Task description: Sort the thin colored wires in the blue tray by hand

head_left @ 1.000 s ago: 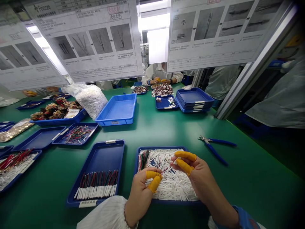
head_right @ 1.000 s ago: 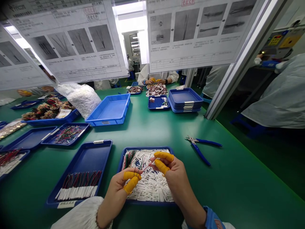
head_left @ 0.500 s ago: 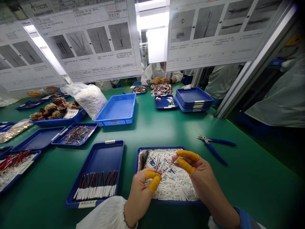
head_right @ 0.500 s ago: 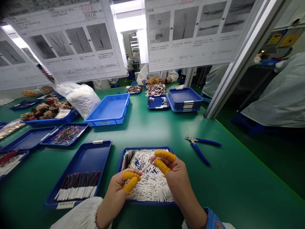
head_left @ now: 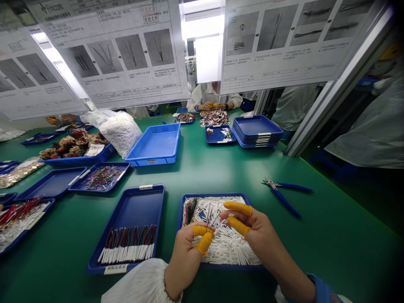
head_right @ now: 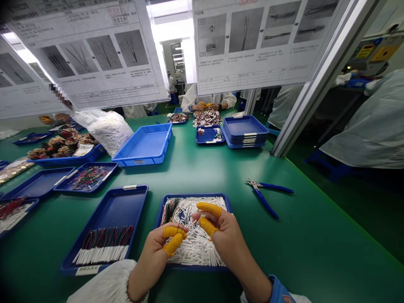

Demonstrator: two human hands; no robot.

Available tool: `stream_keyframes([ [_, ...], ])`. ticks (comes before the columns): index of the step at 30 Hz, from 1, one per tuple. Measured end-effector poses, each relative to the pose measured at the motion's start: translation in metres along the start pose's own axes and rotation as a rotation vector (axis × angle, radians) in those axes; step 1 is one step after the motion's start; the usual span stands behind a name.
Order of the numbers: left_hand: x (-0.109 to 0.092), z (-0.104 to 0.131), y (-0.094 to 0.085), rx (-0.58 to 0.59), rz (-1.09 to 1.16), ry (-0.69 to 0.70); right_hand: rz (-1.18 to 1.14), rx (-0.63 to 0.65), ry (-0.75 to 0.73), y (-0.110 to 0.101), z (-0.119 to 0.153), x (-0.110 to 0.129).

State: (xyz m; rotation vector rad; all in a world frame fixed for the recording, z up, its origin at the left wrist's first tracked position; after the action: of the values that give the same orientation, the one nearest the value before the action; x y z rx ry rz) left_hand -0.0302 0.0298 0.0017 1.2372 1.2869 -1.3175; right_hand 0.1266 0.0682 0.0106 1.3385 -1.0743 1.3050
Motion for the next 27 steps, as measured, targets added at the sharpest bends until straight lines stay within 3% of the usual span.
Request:
stream_keyframes([
  [6,-0.0064,0.0008,0.0014,0.019,-0.089,-0.021,-0.144,-0.153,0.083,-0.0097,-0.0012,0.0014],
  [12,-0.0100,0.0013,0.0044,0.068,-0.158,-0.005,-0.138,-0.149,0.069,-0.0092,-0.0002,0.0009],
  [22,-0.0091,0.0010,0.0045,0.059,-0.174,-0.016,-0.196,-0.131,0.061,-0.0076,0.0003,0.0016],
  [27,-0.0101,0.0010,0.0045,0.058,-0.166,-0.007,-0.117,-0.119,0.019,-0.0055,0.0019,0.0052],
])
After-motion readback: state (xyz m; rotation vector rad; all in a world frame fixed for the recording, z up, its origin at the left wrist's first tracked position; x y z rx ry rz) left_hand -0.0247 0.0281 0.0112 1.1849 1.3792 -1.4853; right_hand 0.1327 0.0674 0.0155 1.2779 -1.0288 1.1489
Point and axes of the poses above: each hand's wrist, its own z-axis away from the middle knuckle, its own y-axis out of the palm, x = y × z, the point moved 4 cm from there along -z, towards the middle knuckle, and after that the axes turned 7 degrees about z, right-handed, at the moved point
